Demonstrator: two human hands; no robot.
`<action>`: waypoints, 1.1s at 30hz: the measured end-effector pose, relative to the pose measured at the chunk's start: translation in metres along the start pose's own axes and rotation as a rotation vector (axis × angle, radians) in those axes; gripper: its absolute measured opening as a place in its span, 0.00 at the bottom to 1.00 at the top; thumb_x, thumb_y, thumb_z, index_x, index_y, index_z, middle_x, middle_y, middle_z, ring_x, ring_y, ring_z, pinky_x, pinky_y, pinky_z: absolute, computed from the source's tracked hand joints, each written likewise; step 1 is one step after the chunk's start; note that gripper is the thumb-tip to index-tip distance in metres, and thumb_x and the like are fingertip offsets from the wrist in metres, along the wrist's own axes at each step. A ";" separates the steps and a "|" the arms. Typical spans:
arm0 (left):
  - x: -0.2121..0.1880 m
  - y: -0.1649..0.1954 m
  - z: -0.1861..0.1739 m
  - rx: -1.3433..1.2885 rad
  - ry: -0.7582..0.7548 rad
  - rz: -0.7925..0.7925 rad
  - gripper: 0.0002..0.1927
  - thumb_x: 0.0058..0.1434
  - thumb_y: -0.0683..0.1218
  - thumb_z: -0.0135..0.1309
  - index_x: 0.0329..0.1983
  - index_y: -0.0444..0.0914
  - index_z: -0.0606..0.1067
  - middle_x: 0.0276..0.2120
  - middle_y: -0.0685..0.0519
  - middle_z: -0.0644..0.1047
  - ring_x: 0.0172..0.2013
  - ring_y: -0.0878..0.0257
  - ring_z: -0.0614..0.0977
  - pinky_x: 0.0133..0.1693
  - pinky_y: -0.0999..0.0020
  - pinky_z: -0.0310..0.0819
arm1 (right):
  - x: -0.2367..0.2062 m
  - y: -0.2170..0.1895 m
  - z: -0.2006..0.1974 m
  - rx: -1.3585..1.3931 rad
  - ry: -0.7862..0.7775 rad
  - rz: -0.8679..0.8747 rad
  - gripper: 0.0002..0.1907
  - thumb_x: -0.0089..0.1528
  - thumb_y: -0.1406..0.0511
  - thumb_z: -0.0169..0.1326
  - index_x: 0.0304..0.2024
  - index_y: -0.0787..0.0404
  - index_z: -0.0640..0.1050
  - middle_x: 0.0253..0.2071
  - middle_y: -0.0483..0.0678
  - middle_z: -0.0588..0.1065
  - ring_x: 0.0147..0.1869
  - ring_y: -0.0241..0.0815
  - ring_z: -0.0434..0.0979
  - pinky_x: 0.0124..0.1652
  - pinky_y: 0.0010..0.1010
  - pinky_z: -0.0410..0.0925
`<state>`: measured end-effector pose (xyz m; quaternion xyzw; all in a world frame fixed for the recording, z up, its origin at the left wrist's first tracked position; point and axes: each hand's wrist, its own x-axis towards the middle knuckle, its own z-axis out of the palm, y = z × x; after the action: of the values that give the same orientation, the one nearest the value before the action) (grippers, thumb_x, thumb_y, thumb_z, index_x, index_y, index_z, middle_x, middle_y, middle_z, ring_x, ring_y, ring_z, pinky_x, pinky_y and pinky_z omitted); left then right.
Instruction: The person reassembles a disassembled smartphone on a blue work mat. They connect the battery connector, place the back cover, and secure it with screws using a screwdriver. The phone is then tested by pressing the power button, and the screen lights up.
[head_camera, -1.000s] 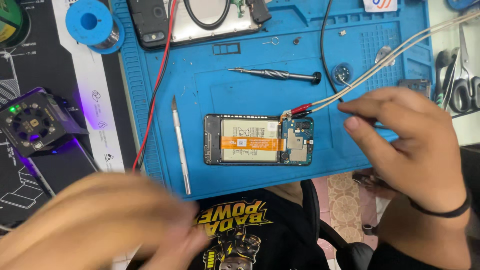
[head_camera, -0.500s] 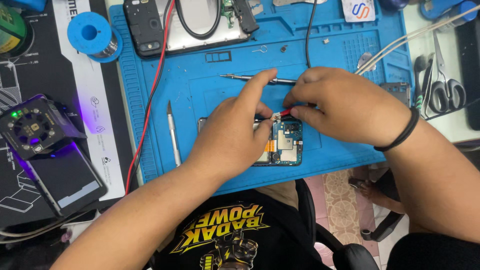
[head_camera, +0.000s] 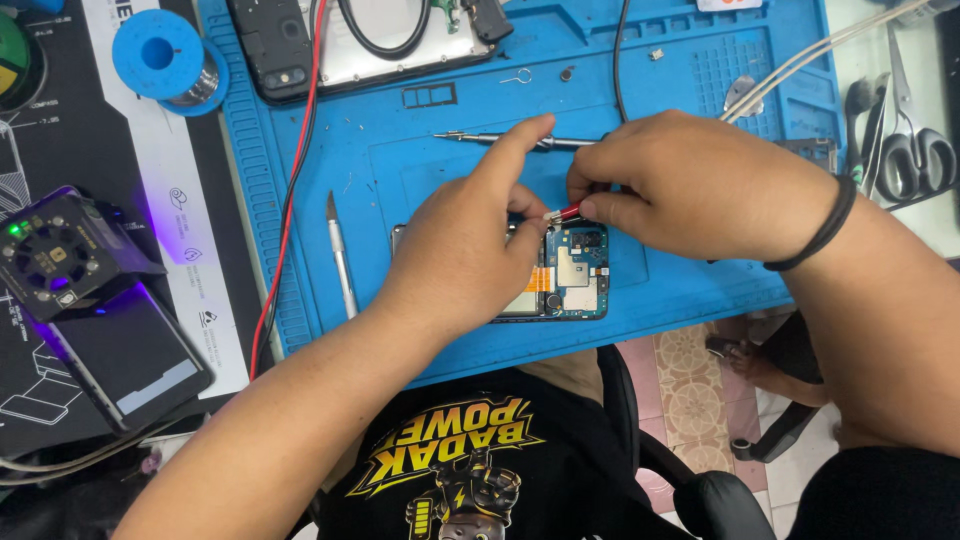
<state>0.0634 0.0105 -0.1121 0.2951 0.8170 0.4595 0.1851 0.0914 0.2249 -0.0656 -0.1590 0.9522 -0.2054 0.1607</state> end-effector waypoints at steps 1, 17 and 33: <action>0.001 0.001 -0.001 -0.002 0.001 0.005 0.37 0.59 0.40 0.58 0.72 0.46 0.61 0.34 0.53 0.85 0.38 0.54 0.86 0.40 0.59 0.78 | 0.001 0.000 0.000 -0.006 -0.005 -0.006 0.10 0.57 0.66 0.57 0.41 0.60 0.82 0.35 0.54 0.80 0.39 0.56 0.80 0.38 0.44 0.71; 0.002 0.001 -0.002 -0.056 -0.019 -0.010 0.34 0.61 0.40 0.57 0.71 0.45 0.63 0.35 0.54 0.84 0.35 0.58 0.86 0.39 0.61 0.78 | 0.003 0.003 -0.003 -0.034 -0.041 -0.052 0.10 0.58 0.63 0.57 0.40 0.59 0.83 0.32 0.55 0.78 0.38 0.57 0.79 0.38 0.46 0.70; 0.003 -0.002 -0.003 -0.054 -0.053 -0.016 0.33 0.61 0.41 0.57 0.70 0.45 0.64 0.37 0.54 0.84 0.39 0.56 0.86 0.41 0.60 0.78 | 0.004 0.007 -0.003 -0.044 -0.038 -0.095 0.10 0.59 0.63 0.57 0.40 0.59 0.83 0.32 0.55 0.77 0.37 0.58 0.78 0.37 0.46 0.70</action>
<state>0.0592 0.0099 -0.1124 0.2954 0.8014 0.4721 0.2183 0.0850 0.2300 -0.0670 -0.2114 0.9447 -0.1887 0.1651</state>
